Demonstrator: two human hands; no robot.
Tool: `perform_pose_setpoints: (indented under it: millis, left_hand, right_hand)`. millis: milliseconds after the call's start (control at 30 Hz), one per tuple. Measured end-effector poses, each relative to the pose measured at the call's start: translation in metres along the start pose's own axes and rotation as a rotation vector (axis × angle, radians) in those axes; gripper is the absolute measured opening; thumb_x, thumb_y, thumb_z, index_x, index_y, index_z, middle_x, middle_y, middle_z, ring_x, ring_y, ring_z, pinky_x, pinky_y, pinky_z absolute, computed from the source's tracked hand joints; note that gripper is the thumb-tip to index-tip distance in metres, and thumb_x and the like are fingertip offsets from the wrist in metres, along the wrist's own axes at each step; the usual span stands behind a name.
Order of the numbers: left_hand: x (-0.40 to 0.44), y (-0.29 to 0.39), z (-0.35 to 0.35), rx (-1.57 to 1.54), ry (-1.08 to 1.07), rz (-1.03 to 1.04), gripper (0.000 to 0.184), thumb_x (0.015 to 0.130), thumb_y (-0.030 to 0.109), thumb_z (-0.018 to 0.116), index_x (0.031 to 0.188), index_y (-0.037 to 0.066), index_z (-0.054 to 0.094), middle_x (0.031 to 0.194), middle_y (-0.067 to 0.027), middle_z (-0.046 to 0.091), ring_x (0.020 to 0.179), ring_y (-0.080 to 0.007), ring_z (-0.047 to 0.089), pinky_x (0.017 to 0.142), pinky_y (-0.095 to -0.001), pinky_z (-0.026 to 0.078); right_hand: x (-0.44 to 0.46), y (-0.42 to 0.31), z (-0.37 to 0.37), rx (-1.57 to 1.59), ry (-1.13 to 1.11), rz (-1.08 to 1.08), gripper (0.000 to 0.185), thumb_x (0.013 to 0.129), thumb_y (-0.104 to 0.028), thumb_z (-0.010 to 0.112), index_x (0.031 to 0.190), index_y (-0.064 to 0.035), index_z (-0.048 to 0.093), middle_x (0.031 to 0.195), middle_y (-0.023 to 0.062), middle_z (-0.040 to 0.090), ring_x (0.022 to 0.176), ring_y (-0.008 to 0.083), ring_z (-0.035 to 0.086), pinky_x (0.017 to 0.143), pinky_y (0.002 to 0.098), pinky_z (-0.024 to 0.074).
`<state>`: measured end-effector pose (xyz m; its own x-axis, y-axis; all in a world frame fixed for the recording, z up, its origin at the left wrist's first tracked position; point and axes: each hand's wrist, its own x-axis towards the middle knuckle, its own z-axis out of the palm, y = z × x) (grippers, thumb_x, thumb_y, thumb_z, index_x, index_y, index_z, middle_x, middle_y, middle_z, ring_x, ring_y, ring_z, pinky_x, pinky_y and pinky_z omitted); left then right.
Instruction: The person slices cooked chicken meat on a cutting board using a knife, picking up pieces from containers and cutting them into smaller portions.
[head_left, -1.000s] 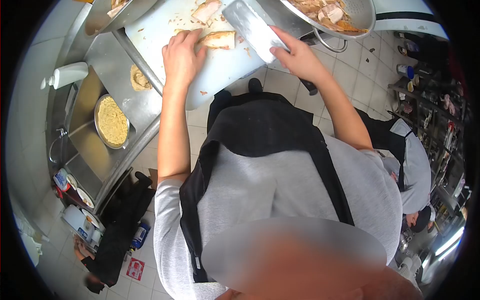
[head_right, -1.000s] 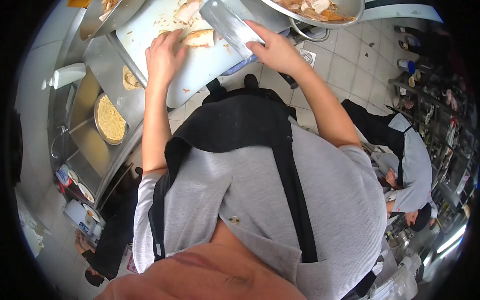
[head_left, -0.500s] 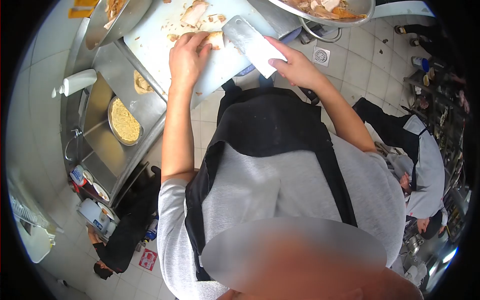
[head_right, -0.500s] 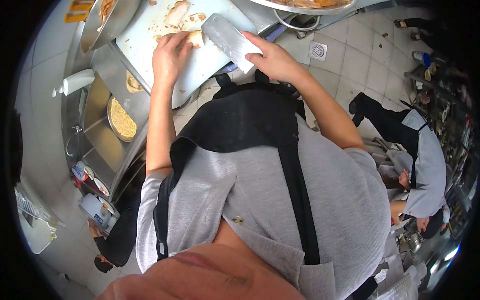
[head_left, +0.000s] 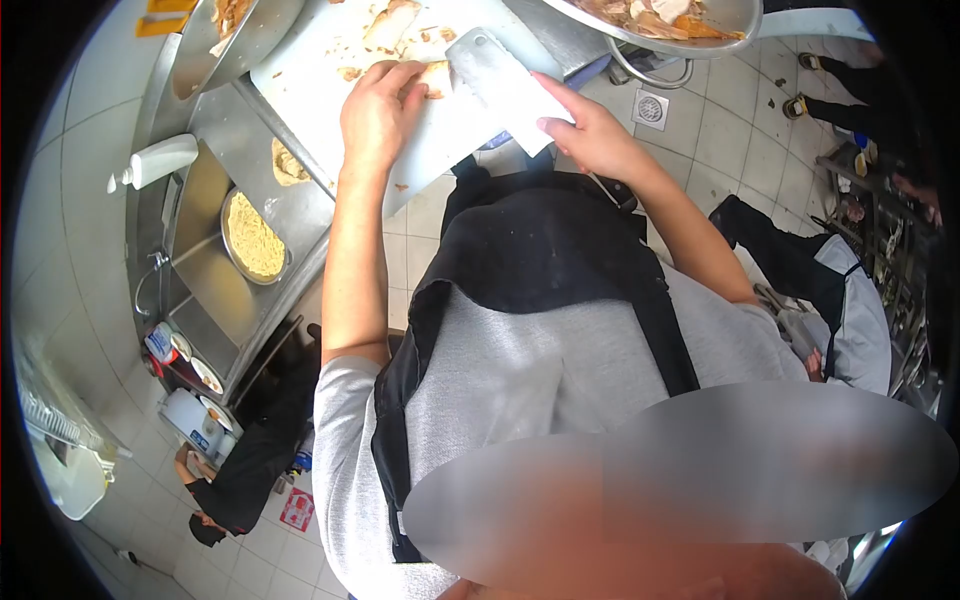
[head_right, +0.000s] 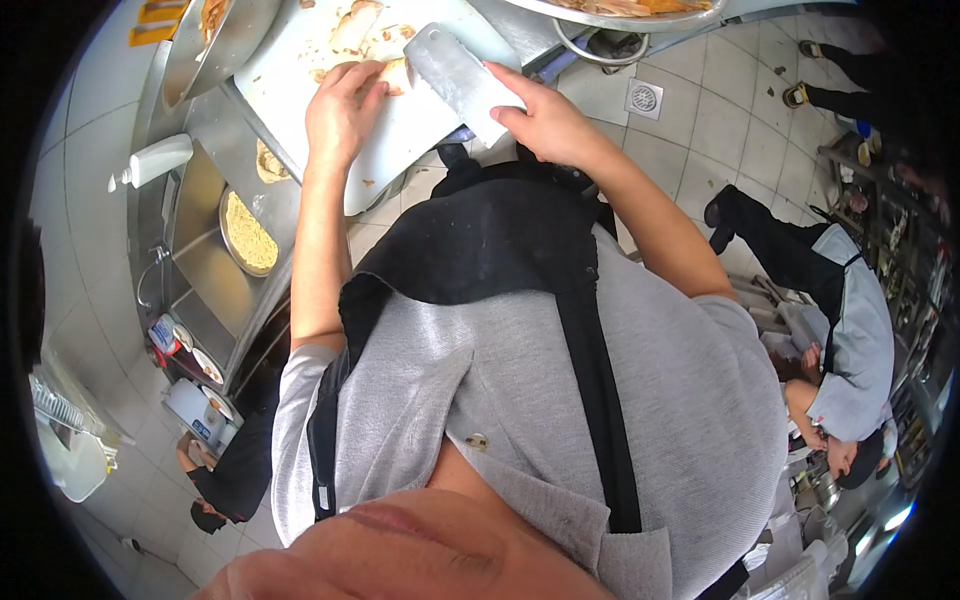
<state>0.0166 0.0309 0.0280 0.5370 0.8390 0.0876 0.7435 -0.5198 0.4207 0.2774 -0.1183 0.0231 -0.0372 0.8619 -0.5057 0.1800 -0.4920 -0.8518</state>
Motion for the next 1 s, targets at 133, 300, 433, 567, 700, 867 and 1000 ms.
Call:
perform_pose_setpoints:
  millis: [133,300,433,567,700,867,1000]
  left_hand:
    - [0.0,0.004,-0.003,-0.015,-0.002,-0.007,0.025,0.092,0.018,0.077,0.117,0.014,0.076,0.114,-0.0061,0.073,0.099,-0.0237,0.074,0.087,-0.0353,0.058]
    - [0.0,0.006,-0.004,-0.019,-0.016,-0.028,0.025,0.091,0.018,0.077,0.116,0.013,0.077,0.113,-0.0061,0.074,0.097,-0.0236,0.074,0.086,-0.0352,0.058]
    - [0.0,0.005,-0.002,-0.016,-0.013,-0.021,0.025,0.092,0.018,0.077,0.116,0.013,0.077,0.113,-0.006,0.074,0.097,-0.0233,0.074,0.086,-0.035,0.058]
    - [-0.001,0.004,0.0,-0.042,-0.009,-0.043,0.025,0.091,0.017,0.078,0.116,0.012,0.077,0.113,-0.006,0.074,0.096,-0.0225,0.074,0.086,-0.0344,0.058]
    - [-0.001,0.001,0.001,-0.044,0.005,-0.038,0.025,0.091,0.017,0.078,0.116,0.012,0.078,0.113,-0.0061,0.074,0.096,-0.0222,0.074,0.086,-0.0343,0.058]
    - [-0.003,-0.002,0.0,-0.092,0.021,-0.046,0.025,0.09,0.017,0.079,0.115,0.01,0.078,0.112,-0.0066,0.074,0.093,-0.0213,0.073,0.085,-0.0336,0.058]
    - [-0.004,-0.012,0.004,-0.157,0.038,-0.123,0.026,0.09,0.018,0.08,0.113,0.006,0.077,0.11,-0.0095,0.074,0.091,-0.0209,0.072,0.085,-0.0334,0.057]
  right_hand:
    - [0.002,-0.002,0.001,-0.027,0.019,0.0,0.066,0.102,-0.021,0.061,0.164,-0.0254,0.04,0.091,0.0109,0.067,0.052,0.0137,0.053,0.051,0.0323,0.0493]
    - [0.009,0.0,0.003,-0.065,0.007,-0.034,0.066,0.102,-0.024,0.06,0.165,-0.0248,0.039,0.086,0.0111,0.067,0.051,0.0148,0.053,0.052,0.0336,0.0502]
    - [0.016,-0.016,0.01,-0.086,-0.01,-0.009,0.066,0.102,-0.026,0.06,0.165,-0.0246,0.038,0.085,0.0112,0.068,0.05,0.0158,0.055,0.052,0.0349,0.0512]
    - [0.019,-0.011,0.014,-0.098,-0.003,-0.016,0.067,0.102,-0.025,0.061,0.165,-0.0245,0.038,0.087,0.0117,0.069,0.05,0.0166,0.055,0.053,0.0354,0.0516]
    - [0.019,-0.006,0.016,-0.077,-0.017,-0.049,0.067,0.103,-0.025,0.06,0.166,-0.0254,0.036,0.079,0.0067,0.06,0.052,0.0135,0.052,0.05,0.0324,0.0487]
    - [0.033,-0.024,0.025,-0.097,-0.027,-0.033,0.068,0.104,-0.024,0.06,0.167,-0.026,0.034,0.071,0.0016,0.051,0.056,0.0097,0.05,0.047,0.0285,0.0457]
    - [0.033,-0.028,0.02,-0.145,-0.043,-0.031,0.068,0.104,-0.026,0.059,0.167,-0.0249,0.033,0.077,0.0059,0.06,0.054,0.013,0.053,0.05,0.0321,0.0484]
